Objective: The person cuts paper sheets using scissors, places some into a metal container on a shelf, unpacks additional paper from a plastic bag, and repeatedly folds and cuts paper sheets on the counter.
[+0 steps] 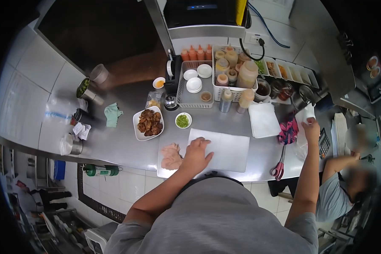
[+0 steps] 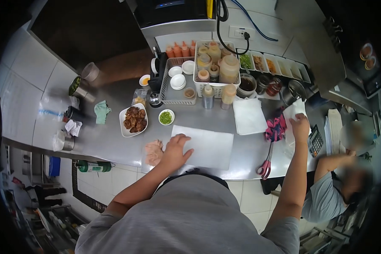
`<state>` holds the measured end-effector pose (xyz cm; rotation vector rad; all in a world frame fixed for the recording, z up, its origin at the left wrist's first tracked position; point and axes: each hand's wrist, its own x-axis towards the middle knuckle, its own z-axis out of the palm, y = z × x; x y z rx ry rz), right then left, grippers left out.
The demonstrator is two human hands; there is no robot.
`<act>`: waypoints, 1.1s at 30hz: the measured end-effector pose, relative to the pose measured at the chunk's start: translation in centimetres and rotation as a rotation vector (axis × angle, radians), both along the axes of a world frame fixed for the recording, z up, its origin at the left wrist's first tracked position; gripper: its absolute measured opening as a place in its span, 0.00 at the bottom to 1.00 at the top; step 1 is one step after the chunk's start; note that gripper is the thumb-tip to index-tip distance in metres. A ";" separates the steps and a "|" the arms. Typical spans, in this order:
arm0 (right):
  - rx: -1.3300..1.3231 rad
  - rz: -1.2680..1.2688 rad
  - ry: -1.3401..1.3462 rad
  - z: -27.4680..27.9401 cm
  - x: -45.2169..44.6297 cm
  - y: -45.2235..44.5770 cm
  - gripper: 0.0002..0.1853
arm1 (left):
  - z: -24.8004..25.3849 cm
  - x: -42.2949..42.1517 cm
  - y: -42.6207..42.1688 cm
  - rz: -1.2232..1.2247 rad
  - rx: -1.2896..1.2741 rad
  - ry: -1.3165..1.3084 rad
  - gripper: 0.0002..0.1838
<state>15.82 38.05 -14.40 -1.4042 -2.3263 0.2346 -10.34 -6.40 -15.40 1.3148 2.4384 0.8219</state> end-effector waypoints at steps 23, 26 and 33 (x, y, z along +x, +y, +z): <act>-0.774 0.492 0.489 5.0 -10.2 -23.6 0.06 | 5.1 2.4 2.2 -0.255 0.323 -1.088 0.47; -0.991 0.555 0.584 6.3 -12.9 -29.4 0.05 | 5.6 2.5 2.0 -0.205 0.440 -1.185 0.42; -1.305 0.512 0.768 6.5 -15.1 -32.2 0.07 | 5.7 1.9 0.1 -0.172 0.572 -1.643 0.39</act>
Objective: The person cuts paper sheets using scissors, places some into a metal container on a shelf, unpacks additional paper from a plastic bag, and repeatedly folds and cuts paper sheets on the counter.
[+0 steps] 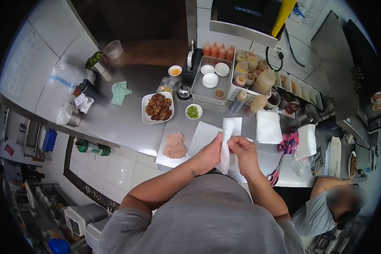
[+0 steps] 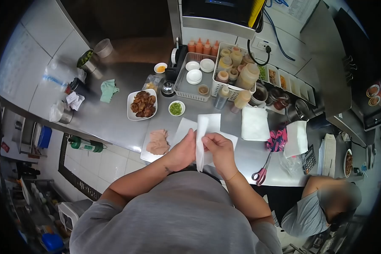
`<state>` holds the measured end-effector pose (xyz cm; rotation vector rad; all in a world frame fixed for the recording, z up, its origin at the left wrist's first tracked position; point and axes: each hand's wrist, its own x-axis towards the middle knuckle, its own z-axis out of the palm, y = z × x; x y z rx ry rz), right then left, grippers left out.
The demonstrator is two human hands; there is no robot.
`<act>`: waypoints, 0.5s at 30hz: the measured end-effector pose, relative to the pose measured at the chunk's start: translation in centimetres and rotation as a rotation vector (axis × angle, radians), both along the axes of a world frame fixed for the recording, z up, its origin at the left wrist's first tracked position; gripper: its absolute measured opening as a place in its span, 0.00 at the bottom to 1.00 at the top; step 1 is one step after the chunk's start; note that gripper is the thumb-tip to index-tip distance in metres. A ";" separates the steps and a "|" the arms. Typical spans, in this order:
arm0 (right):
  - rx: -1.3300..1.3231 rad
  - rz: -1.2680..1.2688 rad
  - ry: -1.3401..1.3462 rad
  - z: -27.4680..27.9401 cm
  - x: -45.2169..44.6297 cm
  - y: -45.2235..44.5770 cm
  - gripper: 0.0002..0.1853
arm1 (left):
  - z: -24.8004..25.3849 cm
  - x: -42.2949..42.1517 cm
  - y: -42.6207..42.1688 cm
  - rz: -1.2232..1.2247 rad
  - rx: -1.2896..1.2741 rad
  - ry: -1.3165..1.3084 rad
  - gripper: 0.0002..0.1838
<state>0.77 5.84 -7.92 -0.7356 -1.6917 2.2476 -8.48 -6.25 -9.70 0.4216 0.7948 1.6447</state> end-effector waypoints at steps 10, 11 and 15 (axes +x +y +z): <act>0.035 0.077 0.021 -1.0 -1.1 -1.4 0.07 | -0.3 0.1 -1.6 0.165 0.008 -0.136 0.30; 0.037 0.087 0.025 -1.1 -1.0 -1.4 0.07 | -0.4 0.0 -1.8 0.154 -0.009 -0.159 0.28; -0.090 0.070 -0.007 -1.6 -0.6 -0.7 0.08 | -0.9 -0.7 -2.0 0.101 -0.058 -0.274 0.24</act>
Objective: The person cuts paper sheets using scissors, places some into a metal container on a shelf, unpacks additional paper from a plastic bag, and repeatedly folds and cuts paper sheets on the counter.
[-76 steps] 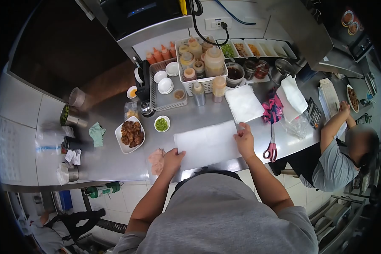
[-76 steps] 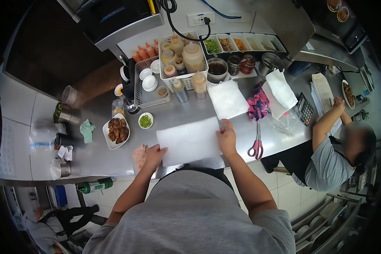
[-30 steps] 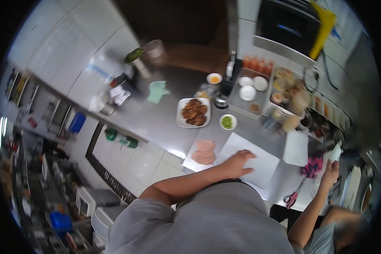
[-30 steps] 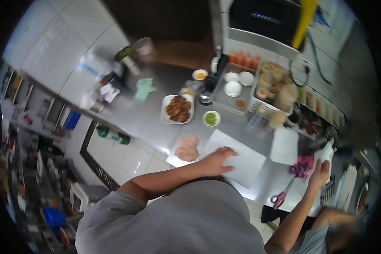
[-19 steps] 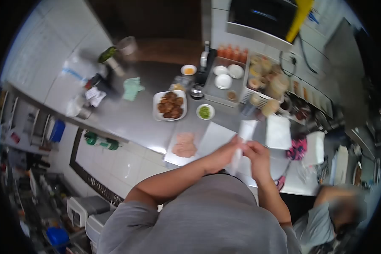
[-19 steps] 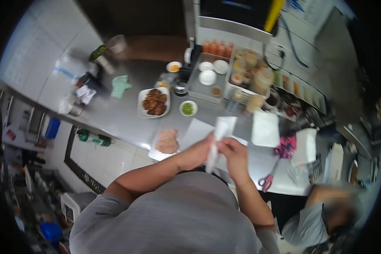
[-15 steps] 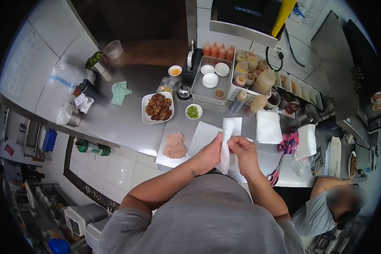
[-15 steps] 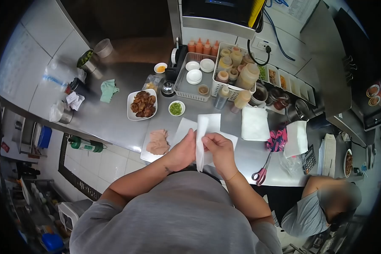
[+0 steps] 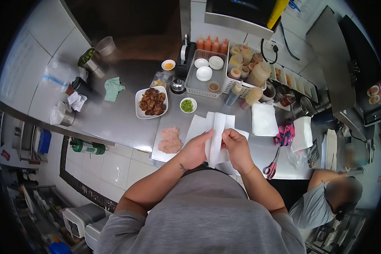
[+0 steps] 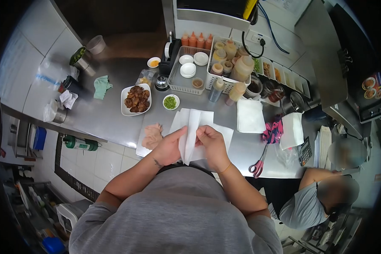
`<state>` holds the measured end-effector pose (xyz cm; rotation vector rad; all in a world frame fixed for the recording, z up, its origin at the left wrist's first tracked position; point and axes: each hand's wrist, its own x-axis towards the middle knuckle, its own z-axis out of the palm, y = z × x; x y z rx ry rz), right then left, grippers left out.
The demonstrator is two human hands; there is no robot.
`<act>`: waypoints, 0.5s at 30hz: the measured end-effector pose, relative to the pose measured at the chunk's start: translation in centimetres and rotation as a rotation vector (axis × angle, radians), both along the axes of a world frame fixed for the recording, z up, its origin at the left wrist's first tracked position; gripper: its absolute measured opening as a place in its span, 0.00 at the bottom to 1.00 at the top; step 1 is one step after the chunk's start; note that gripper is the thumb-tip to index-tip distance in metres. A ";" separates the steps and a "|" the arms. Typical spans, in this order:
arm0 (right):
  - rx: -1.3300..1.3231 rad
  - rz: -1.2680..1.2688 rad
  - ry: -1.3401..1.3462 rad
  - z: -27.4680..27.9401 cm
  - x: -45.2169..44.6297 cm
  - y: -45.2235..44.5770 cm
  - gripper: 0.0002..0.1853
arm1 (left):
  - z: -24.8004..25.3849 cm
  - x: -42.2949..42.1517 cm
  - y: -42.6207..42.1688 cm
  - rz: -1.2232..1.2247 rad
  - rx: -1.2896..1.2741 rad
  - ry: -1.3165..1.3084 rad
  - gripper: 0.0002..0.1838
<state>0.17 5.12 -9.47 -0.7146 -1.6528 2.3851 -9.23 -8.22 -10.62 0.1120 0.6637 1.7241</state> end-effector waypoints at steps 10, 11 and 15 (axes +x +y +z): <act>-0.249 -0.093 0.046 -2.5 2.2 1.9 0.08 | -3.4 -0.7 0.7 -0.073 -0.193 -0.090 0.24; -0.273 -0.089 0.060 -2.9 2.3 2.2 0.08 | -3.7 -0.8 0.9 -0.087 -0.214 -0.105 0.24; -0.299 -0.160 0.023 -3.3 2.9 2.6 0.08 | -5.1 -0.7 1.5 -0.092 -0.265 -0.150 0.23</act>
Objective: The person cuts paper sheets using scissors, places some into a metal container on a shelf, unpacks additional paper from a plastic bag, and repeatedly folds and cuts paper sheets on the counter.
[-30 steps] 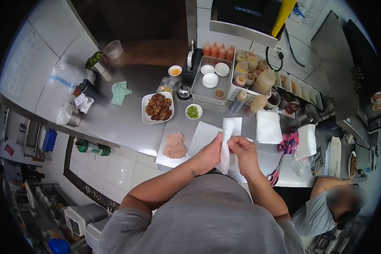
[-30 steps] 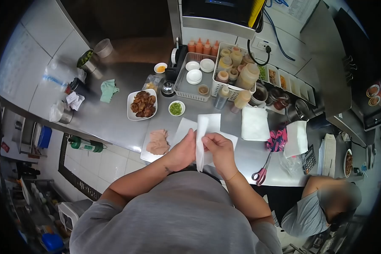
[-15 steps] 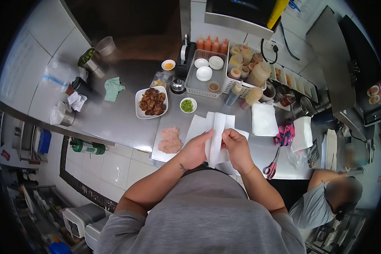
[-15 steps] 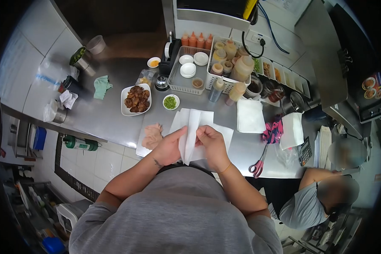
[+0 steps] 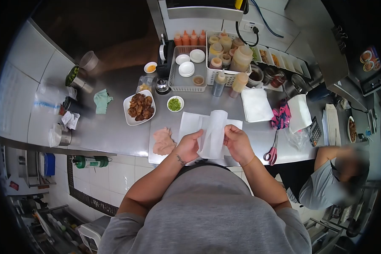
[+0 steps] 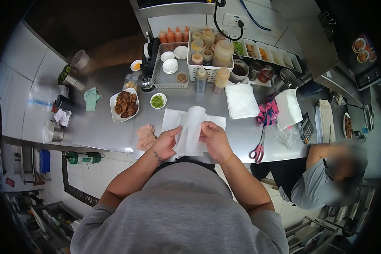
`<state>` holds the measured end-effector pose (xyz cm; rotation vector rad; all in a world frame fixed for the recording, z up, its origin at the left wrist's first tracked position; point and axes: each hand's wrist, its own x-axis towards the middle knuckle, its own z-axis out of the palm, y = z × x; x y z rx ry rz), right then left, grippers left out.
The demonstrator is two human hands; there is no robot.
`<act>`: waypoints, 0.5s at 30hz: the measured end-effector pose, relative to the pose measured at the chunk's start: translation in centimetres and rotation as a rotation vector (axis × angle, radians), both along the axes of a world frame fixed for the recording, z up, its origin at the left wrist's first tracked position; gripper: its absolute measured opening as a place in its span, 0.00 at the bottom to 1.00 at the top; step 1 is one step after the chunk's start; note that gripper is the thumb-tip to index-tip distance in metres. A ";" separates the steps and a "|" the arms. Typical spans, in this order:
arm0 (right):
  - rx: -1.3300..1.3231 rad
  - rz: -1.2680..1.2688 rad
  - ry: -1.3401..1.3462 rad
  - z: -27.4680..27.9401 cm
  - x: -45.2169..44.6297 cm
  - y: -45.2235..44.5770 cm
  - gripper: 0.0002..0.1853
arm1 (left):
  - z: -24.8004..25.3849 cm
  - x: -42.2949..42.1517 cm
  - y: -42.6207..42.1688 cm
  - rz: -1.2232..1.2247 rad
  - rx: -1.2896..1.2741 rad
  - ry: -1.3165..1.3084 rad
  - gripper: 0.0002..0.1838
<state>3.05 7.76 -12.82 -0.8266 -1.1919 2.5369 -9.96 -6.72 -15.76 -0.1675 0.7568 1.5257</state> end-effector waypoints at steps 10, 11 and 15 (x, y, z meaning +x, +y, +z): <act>0.311 0.000 -0.418 -9.6 6.4 6.3 0.10 | -8.7 -5.3 -1.9 -0.113 -0.514 0.365 0.25; 0.294 -0.037 -0.423 -9.6 6.3 6.1 0.10 | -8.6 -5.3 -1.7 -0.066 -0.398 0.274 0.25; 0.478 -0.142 -0.491 -8.3 5.5 4.8 0.11 | -3.2 -3.7 -1.6 0.016 -0.212 0.155 0.25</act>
